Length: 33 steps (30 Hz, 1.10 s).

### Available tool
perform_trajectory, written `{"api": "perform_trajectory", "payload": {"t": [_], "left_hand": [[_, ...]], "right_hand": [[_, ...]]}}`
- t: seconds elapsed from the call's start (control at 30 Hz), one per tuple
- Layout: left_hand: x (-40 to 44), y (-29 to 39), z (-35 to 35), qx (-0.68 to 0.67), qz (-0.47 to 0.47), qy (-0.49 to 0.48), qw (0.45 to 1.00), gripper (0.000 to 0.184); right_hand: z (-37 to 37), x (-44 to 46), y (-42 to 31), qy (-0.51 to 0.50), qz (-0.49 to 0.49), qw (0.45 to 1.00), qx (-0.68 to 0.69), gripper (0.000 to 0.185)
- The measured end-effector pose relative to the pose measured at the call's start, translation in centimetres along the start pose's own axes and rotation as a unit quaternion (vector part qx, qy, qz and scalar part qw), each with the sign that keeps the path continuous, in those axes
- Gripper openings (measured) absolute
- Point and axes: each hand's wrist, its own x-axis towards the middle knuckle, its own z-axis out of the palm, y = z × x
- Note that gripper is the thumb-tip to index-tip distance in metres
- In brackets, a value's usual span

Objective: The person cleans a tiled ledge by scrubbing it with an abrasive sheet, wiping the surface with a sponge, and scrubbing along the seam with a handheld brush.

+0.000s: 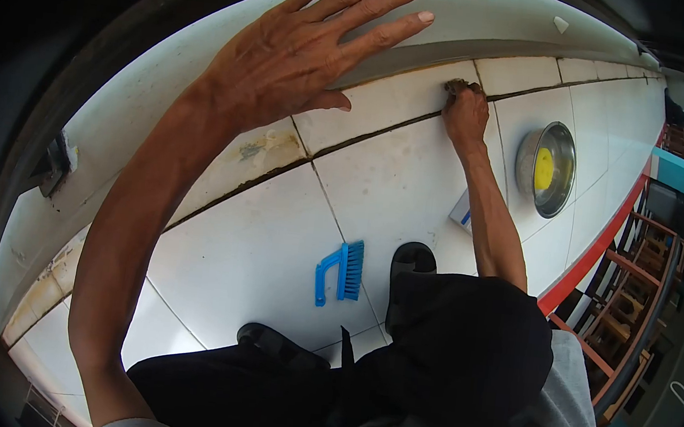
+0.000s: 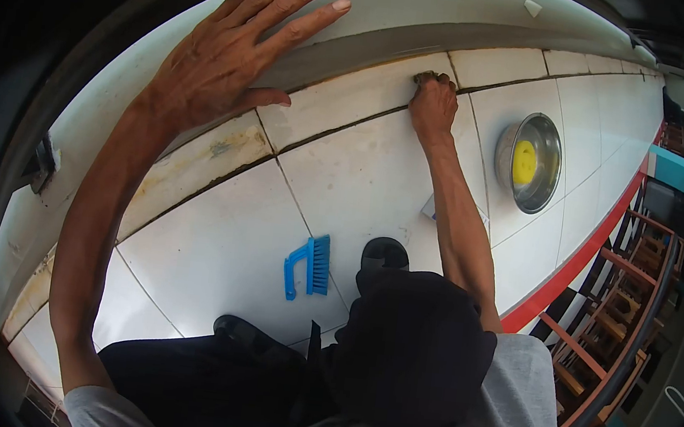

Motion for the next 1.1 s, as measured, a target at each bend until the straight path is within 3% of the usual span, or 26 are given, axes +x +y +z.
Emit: {"api": "perform_trajectory", "payload": {"t": [0.13, 0.2, 0.27, 0.37, 0.5, 0.7, 0.77, 0.9, 0.97, 1.0, 1.07, 1.1], "left_hand": [[-0.1, -0.6, -0.7, -0.082, 0.017, -0.015, 0.996, 0.105], [-0.3, -0.3, -0.6, -0.06, 0.015, -0.01, 0.998, 0.105], [-0.2, -0.4, -0.5, -0.036, 0.015, -0.004, 0.999, 0.104], [0.0, -0.3, 0.1, -0.058, 0.007, 0.007, 0.998, 0.103], [0.0, -0.3, 0.2, -0.035, -0.005, 0.018, 0.999, 0.104], [0.0, -0.1, -0.1, 0.035, -0.002, 0.006, 0.999, 0.105], [0.2, -0.3, -1.6, -0.08, -0.004, -0.053, 0.995, 0.106], [0.0, -0.3, -0.5, -0.085, -0.006, -0.035, 0.996, 0.108], [0.0, 0.1, 0.3, 0.177, 0.0, -0.016, 0.984, 0.109], [0.0, 0.0, 0.4, 0.179, 0.004, -0.017, 0.984, 0.109], [0.0, -0.1, 0.2, 0.002, -0.016, -0.011, 1.0, 0.109], [0.0, -0.2, 0.2, 0.005, -0.013, -0.011, 1.0, 0.109]], "right_hand": [[-0.4, -4.8, -5.5, -0.034, -0.089, 0.995, -0.012, 0.026], [-1.0, -4.8, -4.5, -0.036, -0.093, 0.995, 0.001, 0.026], [-1.1, -3.0, -1.1, 0.06, -0.047, 0.997, -0.002, 0.025], [-1.8, -1.5, 1.8, -0.009, 0.018, 1.0, 0.009, 0.022], [-1.8, -3.8, -2.6, -0.061, -0.087, 0.994, -0.025, 0.017], [-0.8, -0.8, -0.1, -0.03, -0.051, 0.995, -0.076, 0.018], [-0.9, 0.1, 0.0, -0.028, -0.036, 0.997, -0.064, 0.018], [-1.2, -3.2, -6.0, -0.094, -0.083, 0.99, -0.065, 0.019], [-1.5, -3.4, -7.2, -0.102, -0.077, 0.989, -0.08, 0.018], [-1.1, -2.9, -6.3, -0.079, -0.053, 0.991, -0.092, 0.017], [-0.7, -0.6, -3.3, -0.068, 0.001, 0.989, -0.128, 0.015], [-0.7, 0.3, -1.6, -0.051, 0.019, 0.992, -0.114, 0.016]]}}
